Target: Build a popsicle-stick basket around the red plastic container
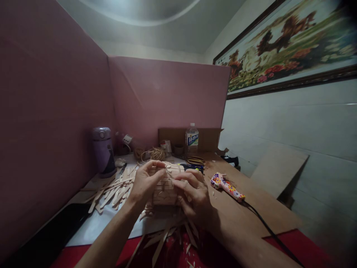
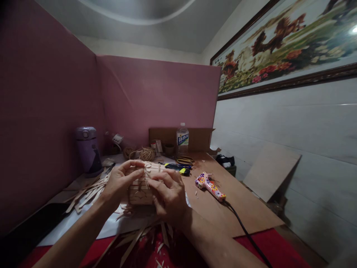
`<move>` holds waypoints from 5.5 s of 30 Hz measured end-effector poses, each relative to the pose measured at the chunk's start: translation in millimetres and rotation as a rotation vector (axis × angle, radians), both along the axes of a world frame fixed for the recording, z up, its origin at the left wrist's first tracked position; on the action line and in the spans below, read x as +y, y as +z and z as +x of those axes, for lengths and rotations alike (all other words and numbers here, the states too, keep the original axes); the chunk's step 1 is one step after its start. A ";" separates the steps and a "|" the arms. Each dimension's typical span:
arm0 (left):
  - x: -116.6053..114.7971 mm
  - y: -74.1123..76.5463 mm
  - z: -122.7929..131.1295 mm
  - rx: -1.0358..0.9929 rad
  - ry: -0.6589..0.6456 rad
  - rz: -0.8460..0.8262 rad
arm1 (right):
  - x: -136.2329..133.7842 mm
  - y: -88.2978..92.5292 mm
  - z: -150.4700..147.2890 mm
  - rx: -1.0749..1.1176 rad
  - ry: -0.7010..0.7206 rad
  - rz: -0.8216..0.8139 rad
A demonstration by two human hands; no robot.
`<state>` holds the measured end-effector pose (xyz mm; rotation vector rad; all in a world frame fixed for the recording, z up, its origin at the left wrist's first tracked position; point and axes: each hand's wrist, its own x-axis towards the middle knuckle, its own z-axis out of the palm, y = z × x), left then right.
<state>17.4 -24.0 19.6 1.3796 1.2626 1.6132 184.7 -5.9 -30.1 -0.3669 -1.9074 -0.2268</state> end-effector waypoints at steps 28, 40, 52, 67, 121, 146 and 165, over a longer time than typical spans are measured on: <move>-1.3 -1.0 0.5 0.017 0.004 0.007 | -0.2 0.5 -3.0 0.087 -0.053 -0.039; -3.0 0.0 3.4 -0.032 -0.007 0.006 | -5.0 4.5 -1.3 0.056 -0.082 -0.054; -3.5 2.0 4.0 0.005 0.025 0.011 | 0.3 1.0 -4.4 0.098 -0.124 -0.067; 4.0 -3.2 -6.0 0.331 0.328 0.181 | 0.3 -1.6 -8.8 0.084 -0.008 -0.167; 0.1 -0.6 -4.2 0.348 0.031 0.297 | 1.7 -5.4 -11.5 0.105 -0.091 -0.147; -0.2 -1.2 -6.0 0.538 0.031 0.413 | -4.7 2.3 -17.8 0.135 -0.068 -0.115; -0.9 -3.6 -2.1 0.497 0.090 0.419 | -1.0 -1.9 -8.8 0.111 -0.119 -0.151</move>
